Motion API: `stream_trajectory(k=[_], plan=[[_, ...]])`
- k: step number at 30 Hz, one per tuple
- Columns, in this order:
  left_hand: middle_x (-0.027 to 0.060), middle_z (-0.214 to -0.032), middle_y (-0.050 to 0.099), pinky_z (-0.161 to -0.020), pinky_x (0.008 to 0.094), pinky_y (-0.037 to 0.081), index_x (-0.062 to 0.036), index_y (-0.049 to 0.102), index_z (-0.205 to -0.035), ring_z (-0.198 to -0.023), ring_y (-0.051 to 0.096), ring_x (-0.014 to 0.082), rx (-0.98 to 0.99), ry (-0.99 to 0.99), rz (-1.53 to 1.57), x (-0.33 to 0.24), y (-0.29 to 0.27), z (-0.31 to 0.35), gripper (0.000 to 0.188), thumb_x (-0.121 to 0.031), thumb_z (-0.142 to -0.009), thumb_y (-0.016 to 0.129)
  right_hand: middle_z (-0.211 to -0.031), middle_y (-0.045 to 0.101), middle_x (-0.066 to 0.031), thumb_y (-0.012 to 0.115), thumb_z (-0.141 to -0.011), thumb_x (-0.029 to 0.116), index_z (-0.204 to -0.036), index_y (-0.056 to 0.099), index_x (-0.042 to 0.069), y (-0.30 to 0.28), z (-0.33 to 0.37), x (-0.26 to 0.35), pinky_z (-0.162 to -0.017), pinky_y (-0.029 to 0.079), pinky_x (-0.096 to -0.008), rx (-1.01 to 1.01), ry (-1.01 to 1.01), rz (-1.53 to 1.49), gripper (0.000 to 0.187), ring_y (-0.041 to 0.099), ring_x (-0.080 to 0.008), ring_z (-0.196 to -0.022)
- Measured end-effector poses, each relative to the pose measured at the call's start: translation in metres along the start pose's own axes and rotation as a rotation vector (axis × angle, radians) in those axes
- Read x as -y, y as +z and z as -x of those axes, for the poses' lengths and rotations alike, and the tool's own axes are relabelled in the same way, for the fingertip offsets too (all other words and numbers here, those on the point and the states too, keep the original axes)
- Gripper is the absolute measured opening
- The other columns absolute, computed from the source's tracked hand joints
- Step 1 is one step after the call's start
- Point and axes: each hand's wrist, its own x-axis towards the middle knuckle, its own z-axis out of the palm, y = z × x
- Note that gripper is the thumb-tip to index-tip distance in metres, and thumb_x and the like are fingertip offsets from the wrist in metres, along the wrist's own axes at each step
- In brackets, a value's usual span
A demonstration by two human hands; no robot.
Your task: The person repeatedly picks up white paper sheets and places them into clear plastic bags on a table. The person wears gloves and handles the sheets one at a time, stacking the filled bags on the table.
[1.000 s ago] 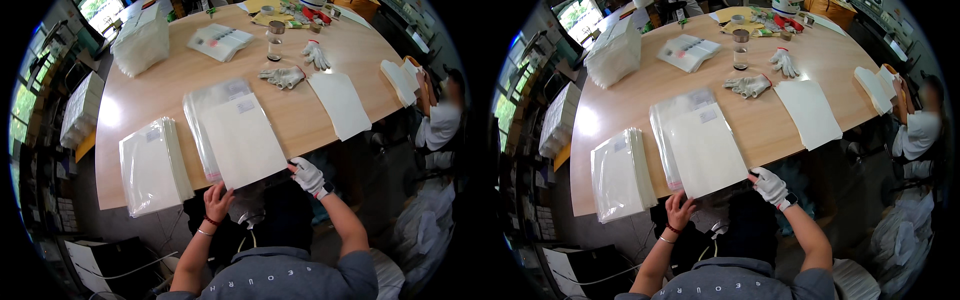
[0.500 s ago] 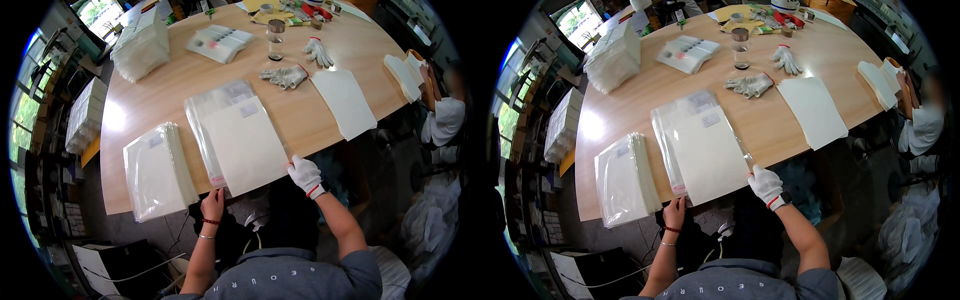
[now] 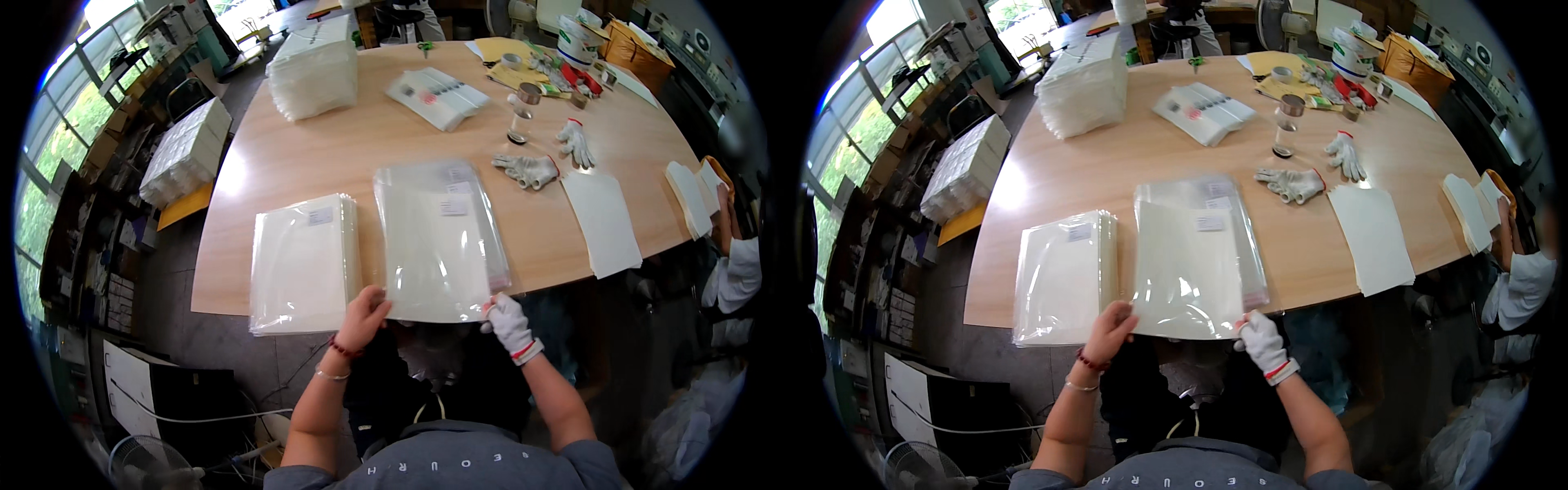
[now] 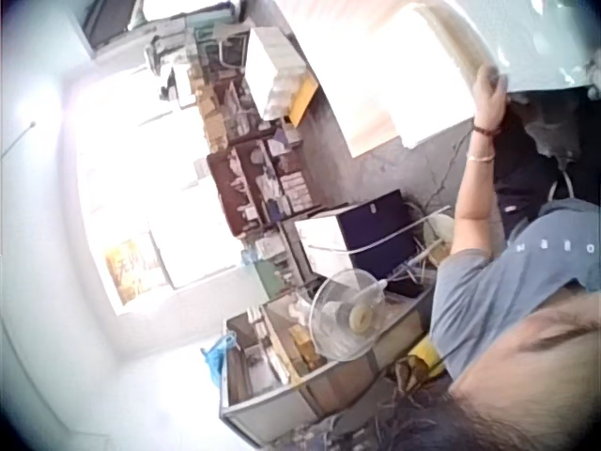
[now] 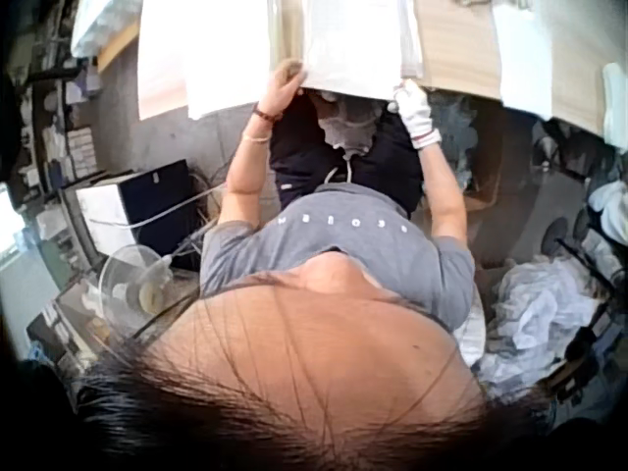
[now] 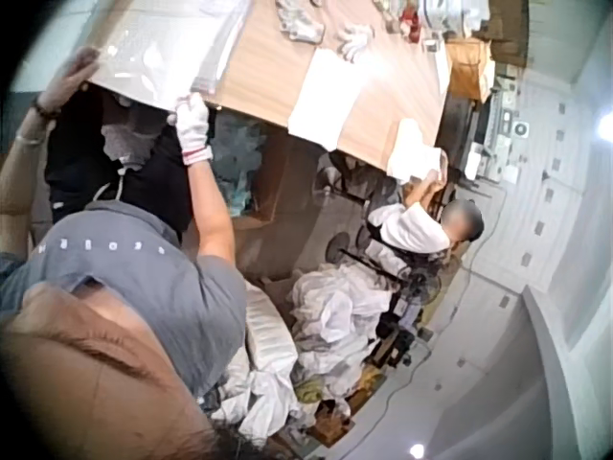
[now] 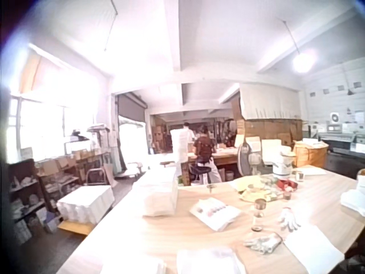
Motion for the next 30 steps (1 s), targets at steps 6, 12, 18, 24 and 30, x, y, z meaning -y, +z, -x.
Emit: stream_trajectory(k=[6,12,18,24,30], plan=[[-0.0006,-0.082,0.053,-0.061,0.0197,0.043,-0.0045,0.053,-0.094,-0.071,0.049,0.0063,-0.428,0.153,-0.077,0.003,-0.143,0.067,0.012,-0.004,-0.081,0.052,-0.063,0.056,-0.0101,0.049,-0.082,0.018,-0.080,0.053,0.000,0.135,-0.017,0.037,-0.049,0.045,-0.0268,0.335,-0.210,0.138,0.018,0.057,-0.0151,-0.055],[0.0202,-0.125,0.042,-0.094,0.0343,0.032,0.0026,0.043,-0.118,-0.117,0.038,0.0304,-0.521,-0.078,-0.474,0.091,-0.222,0.080,0.043,-0.002,-0.075,0.046,-0.067,0.057,-0.0194,0.049,-0.081,0.036,-0.079,0.054,0.002,0.219,-0.025,0.037,-0.061,0.043,-0.0422,0.396,-0.314,0.492,0.034,0.056,-0.0364,-0.069],[0.0200,-0.133,0.030,-0.100,0.0359,0.027,0.0017,0.023,-0.132,-0.121,0.033,0.0309,-0.969,-0.063,-0.864,0.091,-0.219,0.065,0.064,-0.004,-0.074,0.051,-0.068,0.057,-0.0162,0.053,-0.080,0.027,-0.081,0.054,0.004,0.172,-0.031,0.035,-0.059,0.044,-0.0392,0.340,-0.414,0.319,0.023,0.057,-0.0324,-0.065],[0.0175,-0.108,0.054,-0.088,0.0380,0.039,0.0031,0.049,-0.108,-0.102,0.051,0.0306,-0.652,0.386,-0.679,0.010,-0.103,0.039,0.029,0.000,-0.079,0.048,-0.073,0.054,-0.0049,0.043,-0.080,0.005,-0.076,0.051,0.007,-0.042,-0.021,-0.005,-0.054,0.044,-0.0271,-0.427,-0.363,-0.151,0.009,0.052,-0.0118,-0.064],[0.0135,-0.108,0.053,-0.089,0.0480,0.036,-0.0038,0.053,-0.103,-0.105,0.048,0.0302,0.089,0.425,-0.776,0.003,0.054,-0.033,0.027,-0.015,-0.079,0.054,-0.103,0.044,-0.0097,0.044,-0.085,0.022,-0.112,0.037,0.008,-0.225,-0.019,-0.036,-0.077,0.039,-0.0363,-0.973,-0.186,-0.841,0.032,0.045,-0.0222,-0.091]])
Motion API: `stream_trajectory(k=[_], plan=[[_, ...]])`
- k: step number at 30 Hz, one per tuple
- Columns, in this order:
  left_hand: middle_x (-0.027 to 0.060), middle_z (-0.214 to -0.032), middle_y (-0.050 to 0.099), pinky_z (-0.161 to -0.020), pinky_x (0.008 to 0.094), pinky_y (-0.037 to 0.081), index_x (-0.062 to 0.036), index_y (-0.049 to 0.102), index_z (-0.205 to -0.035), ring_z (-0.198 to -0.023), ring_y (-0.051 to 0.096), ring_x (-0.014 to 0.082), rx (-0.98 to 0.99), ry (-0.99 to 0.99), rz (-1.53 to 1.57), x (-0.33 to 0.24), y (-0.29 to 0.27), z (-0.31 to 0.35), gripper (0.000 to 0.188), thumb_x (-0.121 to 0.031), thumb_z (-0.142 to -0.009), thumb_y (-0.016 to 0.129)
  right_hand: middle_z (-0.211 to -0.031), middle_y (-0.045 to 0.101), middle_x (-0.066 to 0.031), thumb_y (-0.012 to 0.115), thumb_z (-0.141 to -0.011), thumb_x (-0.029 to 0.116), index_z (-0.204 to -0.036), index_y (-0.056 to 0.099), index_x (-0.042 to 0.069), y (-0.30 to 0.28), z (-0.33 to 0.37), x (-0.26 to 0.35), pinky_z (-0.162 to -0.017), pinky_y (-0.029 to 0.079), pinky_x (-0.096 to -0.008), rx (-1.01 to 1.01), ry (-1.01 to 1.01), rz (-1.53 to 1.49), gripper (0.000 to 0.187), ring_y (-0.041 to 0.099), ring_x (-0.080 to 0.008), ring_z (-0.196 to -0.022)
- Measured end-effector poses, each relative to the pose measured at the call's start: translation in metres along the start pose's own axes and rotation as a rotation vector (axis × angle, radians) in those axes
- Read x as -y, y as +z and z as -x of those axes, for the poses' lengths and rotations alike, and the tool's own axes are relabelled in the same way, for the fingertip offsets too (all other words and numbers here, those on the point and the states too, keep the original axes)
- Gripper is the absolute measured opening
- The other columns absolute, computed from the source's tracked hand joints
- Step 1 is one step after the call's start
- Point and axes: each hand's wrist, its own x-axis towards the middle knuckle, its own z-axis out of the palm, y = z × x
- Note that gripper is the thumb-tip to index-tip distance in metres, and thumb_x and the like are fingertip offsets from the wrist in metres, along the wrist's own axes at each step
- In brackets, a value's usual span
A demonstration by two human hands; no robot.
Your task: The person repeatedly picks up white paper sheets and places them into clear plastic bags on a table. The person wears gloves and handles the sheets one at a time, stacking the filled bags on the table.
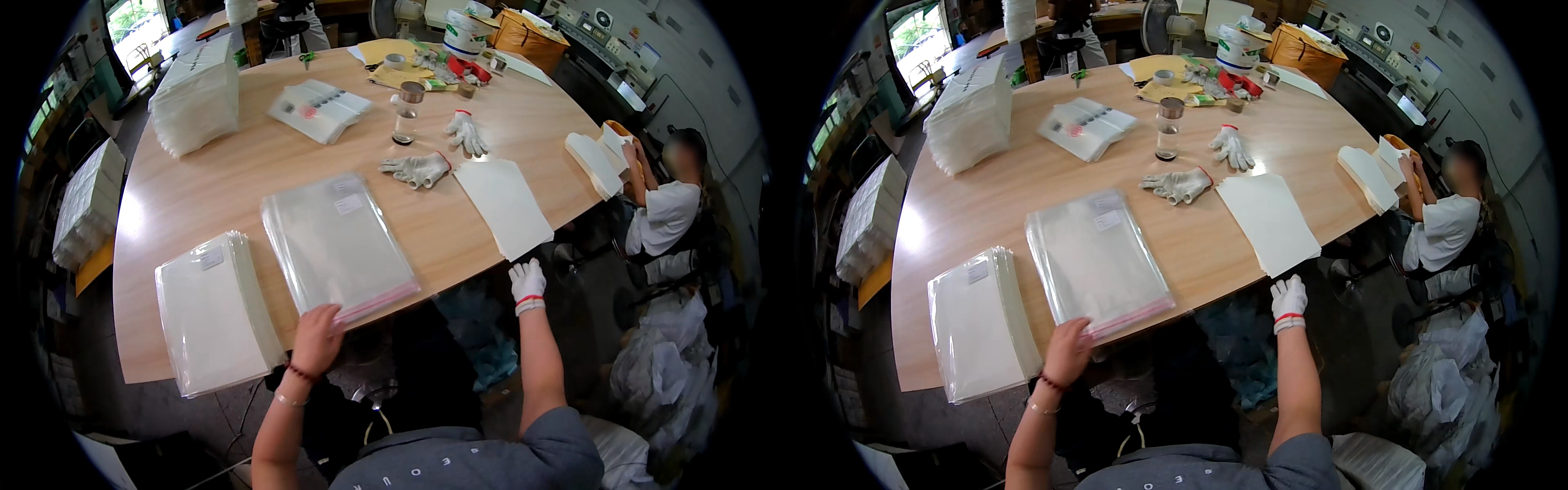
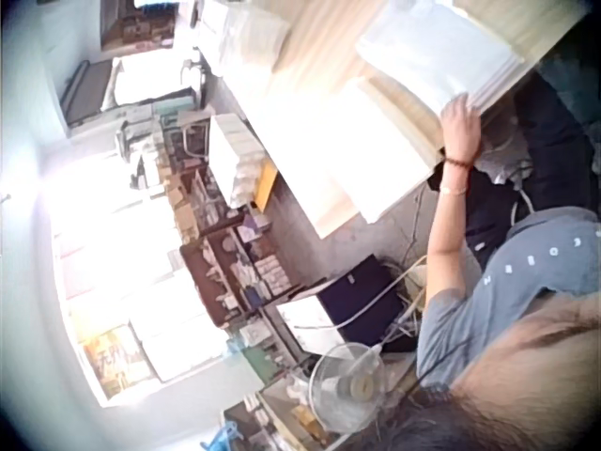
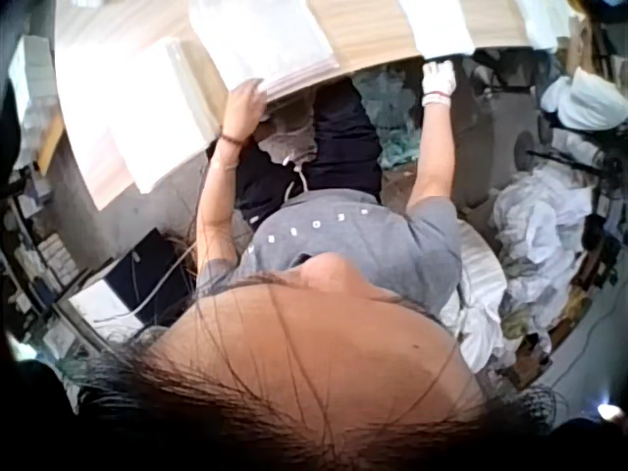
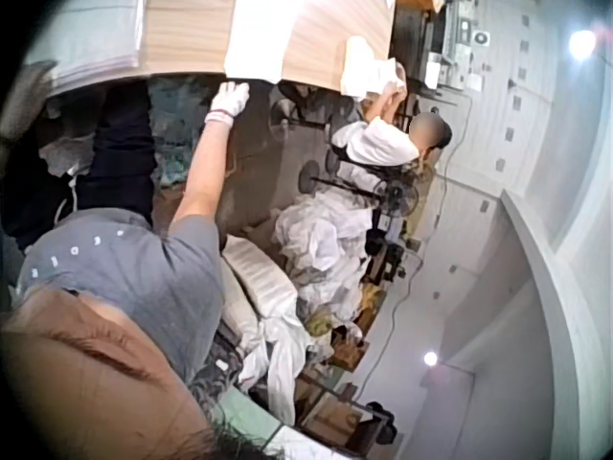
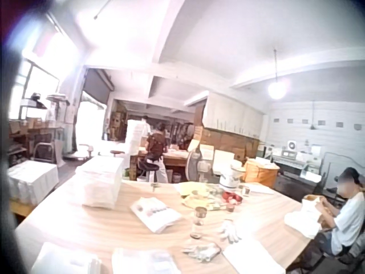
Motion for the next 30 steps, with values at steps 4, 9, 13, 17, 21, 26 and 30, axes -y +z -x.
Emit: stream_trajectory(k=[4,9,13,17,21,26,30], plan=[[0.0154,-0.127,0.038,-0.093,0.0579,0.027,-0.0055,0.048,-0.112,-0.118,0.034,0.0337,0.136,-0.020,-0.463,0.016,0.049,-0.034,0.037,-0.021,-0.079,0.053,-0.132,0.030,-0.0143,0.043,-0.087,0.030,-0.130,0.025,0.010,0.004,-0.017,0.022,-0.097,0.029,-0.0444,0.133,0.169,-0.129,0.051,0.031,-0.0327,-0.121],[0.0182,-0.125,0.038,-0.089,0.0492,0.034,-0.0031,0.052,-0.106,-0.114,0.038,0.0349,0.059,0.093,-0.414,0.016,0.056,-0.034,0.032,-0.014,-0.076,0.051,-0.119,0.042,-0.0085,0.046,-0.086,0.034,-0.117,0.040,0.012,0.016,-0.025,0.044,-0.082,0.044,-0.0382,0.073,0.197,-0.056,0.039,0.047,-0.0252,-0.107],[0.0168,-0.115,0.046,-0.083,0.0385,0.042,-0.0011,0.054,-0.097,-0.104,0.046,0.0307,0.113,0.224,-0.456,0.019,0.063,-0.033,0.025,-0.014,-0.075,0.051,-0.084,0.052,0.0014,0.051,-0.082,0.039,-0.101,0.049,0.018,0.019,-0.067,0.053,-0.053,0.047,-0.0248,0.181,0.152,0.053,0.029,0.055,-0.0131,-0.071],[0.0143,-0.108,0.050,-0.080,0.0337,0.045,-0.0001,0.055,-0.091,-0.096,0.050,0.0279,0.107,0.271,-0.485,0.030,0.066,-0.040,0.021,-0.011,-0.074,0.051,-0.069,0.050,0.0011,0.048,-0.082,0.025,-0.092,0.049,0.014,0.031,-0.068,0.064,-0.042,0.036,-0.0221,0.116,0.034,0.396,0.015,0.043,-0.0091,-0.052],[0.0134,-0.101,0.054,-0.073,0.0339,0.047,0.0001,0.055,-0.087,-0.089,0.052,0.0269,0.013,0.258,-0.446,0.037,0.071,-0.041,0.017,-0.006,-0.073,0.049,-0.078,0.054,-0.0027,0.047,-0.084,0.018,-0.094,0.051,0.008,0.000,-0.039,0.062,-0.049,0.043,-0.0240,0.372,-0.094,0.209,0.014,0.051,-0.0111,-0.060],[0.0119,-0.083,0.060,-0.071,0.0364,0.046,-0.0037,0.054,-0.088,-0.081,0.055,0.0284,-0.039,0.067,-0.265,0.038,0.063,-0.048,0.014,-0.007,-0.076,0.048,-0.100,0.056,-0.0099,0.049,-0.084,0.016,-0.112,0.047,0.000,-0.022,0.108,0.072,-0.073,0.046,-0.0277,0.539,-0.097,0.425,0.033,0.053,-0.0159,-0.090],[0.0108,-0.082,0.060,-0.071,0.0361,0.046,-0.0035,0.055,-0.089,-0.083,0.055,0.0282,-0.038,-0.005,-0.222,0.036,0.062,-0.050,0.015,-0.008,-0.076,0.049,-0.096,0.058,-0.0096,0.052,-0.081,0.019,-0.107,0.051,-0.002,-0.059,0.158,0.052,-0.076,0.045,-0.0275,0.821,0.342,0.478,0.033,0.055,-0.0164,-0.086]])
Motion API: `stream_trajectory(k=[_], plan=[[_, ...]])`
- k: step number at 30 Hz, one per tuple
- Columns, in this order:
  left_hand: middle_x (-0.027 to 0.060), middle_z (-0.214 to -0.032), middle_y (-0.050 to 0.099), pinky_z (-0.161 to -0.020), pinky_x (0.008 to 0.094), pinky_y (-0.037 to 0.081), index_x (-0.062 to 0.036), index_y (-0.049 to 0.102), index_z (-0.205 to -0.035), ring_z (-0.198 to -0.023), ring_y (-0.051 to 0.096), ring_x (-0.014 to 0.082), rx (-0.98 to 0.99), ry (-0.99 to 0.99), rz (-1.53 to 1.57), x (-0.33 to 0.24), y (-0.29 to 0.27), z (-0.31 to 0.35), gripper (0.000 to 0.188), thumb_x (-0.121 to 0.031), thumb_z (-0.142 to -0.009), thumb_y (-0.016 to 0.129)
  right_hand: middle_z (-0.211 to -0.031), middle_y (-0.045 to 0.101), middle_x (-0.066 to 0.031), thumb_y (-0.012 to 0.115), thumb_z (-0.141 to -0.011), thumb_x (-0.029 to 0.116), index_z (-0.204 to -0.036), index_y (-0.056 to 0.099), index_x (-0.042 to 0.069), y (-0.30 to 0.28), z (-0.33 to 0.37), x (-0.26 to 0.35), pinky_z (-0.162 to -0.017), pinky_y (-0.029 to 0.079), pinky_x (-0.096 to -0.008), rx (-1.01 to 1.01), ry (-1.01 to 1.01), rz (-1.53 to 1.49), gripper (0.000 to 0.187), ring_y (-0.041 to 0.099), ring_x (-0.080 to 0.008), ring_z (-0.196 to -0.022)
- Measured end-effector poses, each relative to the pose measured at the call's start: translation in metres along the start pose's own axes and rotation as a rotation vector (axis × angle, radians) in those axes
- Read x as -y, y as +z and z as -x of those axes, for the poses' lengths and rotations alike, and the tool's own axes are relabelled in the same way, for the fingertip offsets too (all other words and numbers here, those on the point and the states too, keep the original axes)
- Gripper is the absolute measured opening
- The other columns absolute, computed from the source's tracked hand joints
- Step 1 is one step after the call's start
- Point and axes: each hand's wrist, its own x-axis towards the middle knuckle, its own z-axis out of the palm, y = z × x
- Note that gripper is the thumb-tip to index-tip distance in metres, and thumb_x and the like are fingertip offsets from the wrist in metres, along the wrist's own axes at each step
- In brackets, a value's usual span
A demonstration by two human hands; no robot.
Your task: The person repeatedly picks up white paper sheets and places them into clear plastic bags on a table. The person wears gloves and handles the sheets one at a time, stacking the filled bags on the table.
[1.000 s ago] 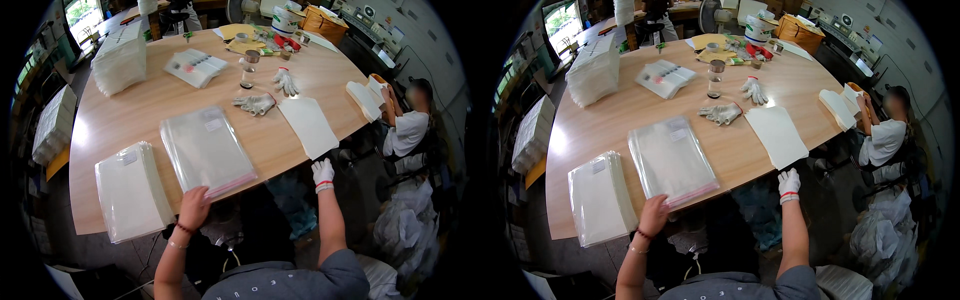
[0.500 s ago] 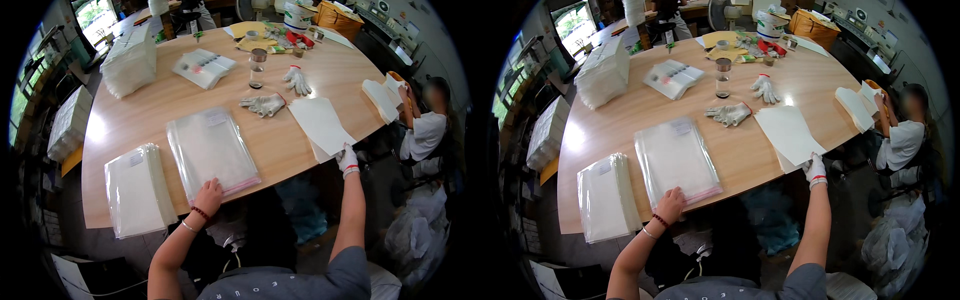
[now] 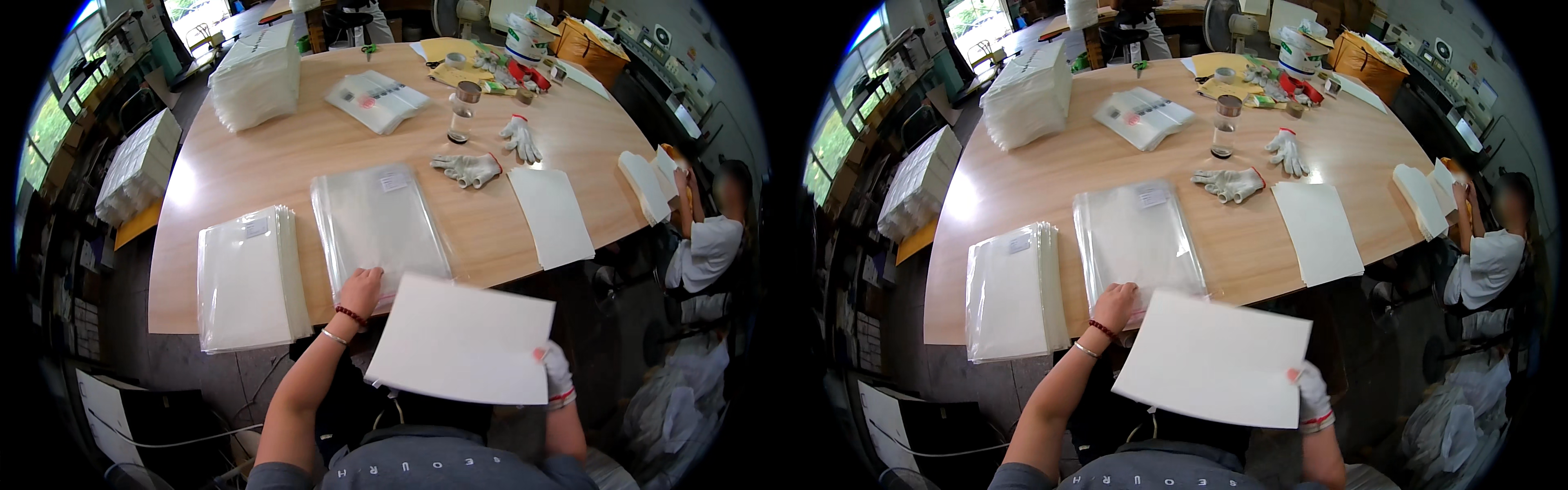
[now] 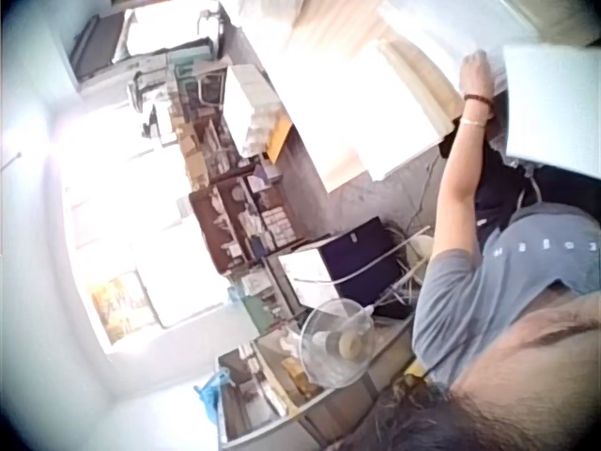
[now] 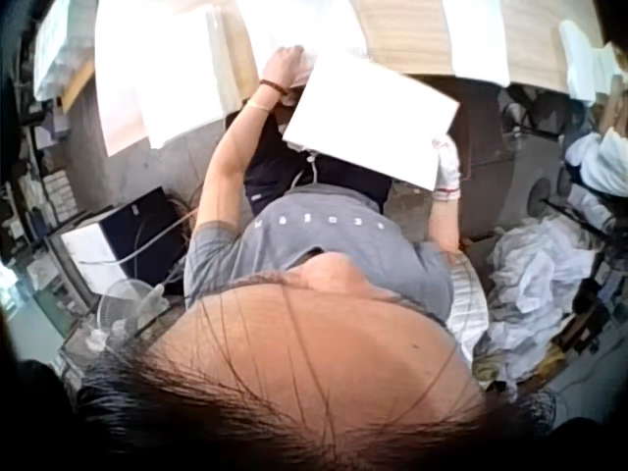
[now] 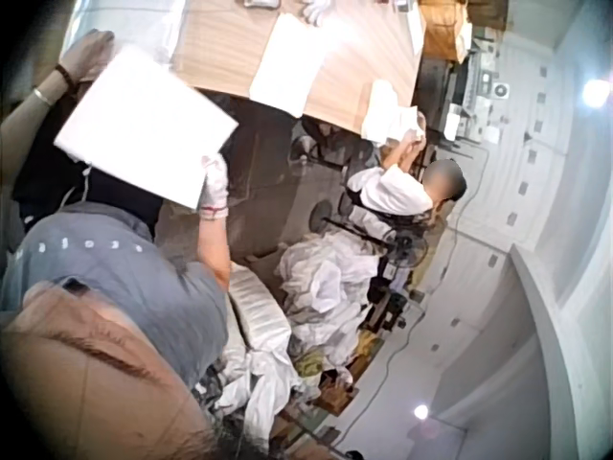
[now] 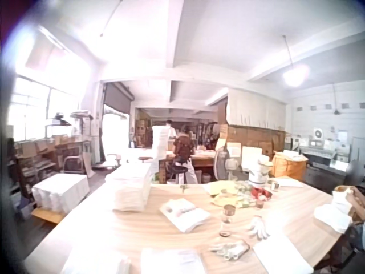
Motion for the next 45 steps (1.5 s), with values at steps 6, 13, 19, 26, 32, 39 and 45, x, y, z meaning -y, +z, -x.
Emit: stream_trajectory(k=[6,13,19,26,32,39,45], plan=[[0.0134,-0.093,0.056,-0.073,0.0379,0.045,-0.0033,0.056,-0.093,-0.087,0.052,0.0309,-0.211,0.325,-0.033,0.016,-0.004,0.016,0.020,-0.007,-0.073,0.053,-0.106,0.054,-0.0112,0.047,-0.081,0.012,-0.112,0.048,-0.002,0.050,0.005,-0.030,-0.081,0.045,-0.0325,-0.199,0.009,-0.238,0.034,0.054,-0.0214,-0.095],[0.0137,-0.076,0.061,-0.055,0.0294,0.047,0.0027,0.057,-0.086,-0.066,0.062,0.0207,0.182,-0.670,0.712,0.008,-0.039,0.018,0.018,-0.014,-0.080,0.053,-0.106,0.054,-0.0106,0.043,-0.084,0.014,-0.114,0.046,0.001,0.056,0.011,-0.068,-0.077,0.046,-0.0326,-0.321,0.003,-0.381,0.033,0.055,-0.0213,-0.093],[0.0082,-0.071,0.061,-0.052,0.0235,0.048,0.0043,0.055,-0.088,-0.059,0.060,0.0124,-0.045,-0.480,0.994,-0.013,-0.005,0.039,0.018,-0.011,-0.083,0.049,-0.102,0.055,-0.0093,0.041,-0.087,0.009,-0.111,0.046,0.002,0.096,0.014,-0.055,-0.069,0.049,-0.0296,-0.339,-0.038,-0.340,0.026,0.057,-0.0187,-0.086],[0.0097,-0.097,0.058,-0.079,0.0280,0.044,0.0011,0.054,-0.099,-0.092,0.054,0.0158,-0.003,-0.238,0.974,-0.050,0.104,0.037,0.019,-0.009,-0.083,0.052,-0.086,0.056,-0.0035,0.043,-0.088,0.013,-0.103,0.048,0.006,0.110,0.025,-0.052,-0.050,0.042,-0.0229,-0.212,0.114,-0.339,0.018,0.051,-0.0103,-0.061],[0.0088,-0.097,0.058,-0.079,0.0280,0.044,0.0000,0.053,-0.103,-0.091,0.054,0.0159,0.169,-0.496,1.332,-0.075,0.125,0.106,0.022,-0.011,-0.084,0.052,-0.077,0.054,-0.0046,0.044,-0.088,0.015,-0.105,0.047,0.005,0.130,-0.003,-0.070,-0.050,0.042,-0.0257,-0.183,0.260,-0.445,0.020,0.049,-0.0119,-0.058],[0.0073,-0.105,0.057,-0.077,0.0287,0.045,-0.0021,0.051,-0.112,-0.093,0.054,0.0162,0.313,-0.787,1.610,-0.058,0.104,0.096,0.031,-0.018,-0.085,0.054,-0.087,0.056,-0.0093,0.042,-0.088,0.016,-0.098,0.048,0.007,0.142,-0.125,-0.108,-0.071,0.051,-0.0402,-0.051,0.134,-0.569,0.015,0.059,-0.0254,-0.081],[0.0032,-0.107,0.054,-0.074,0.0251,0.043,-0.0044,0.044,-0.119,-0.095,0.051,0.0127,0.044,-0.721,1.533,-0.040,0.064,0.121,0.042,-0.022,-0.083,0.057,-0.087,0.057,-0.0108,0.045,-0.087,0.019,-0.104,0.046,0.004,0.122,-0.106,-0.088,-0.067,0.051,-0.0374,0.072,0.363,-0.346,0.022,0.060,-0.0227,-0.077]])
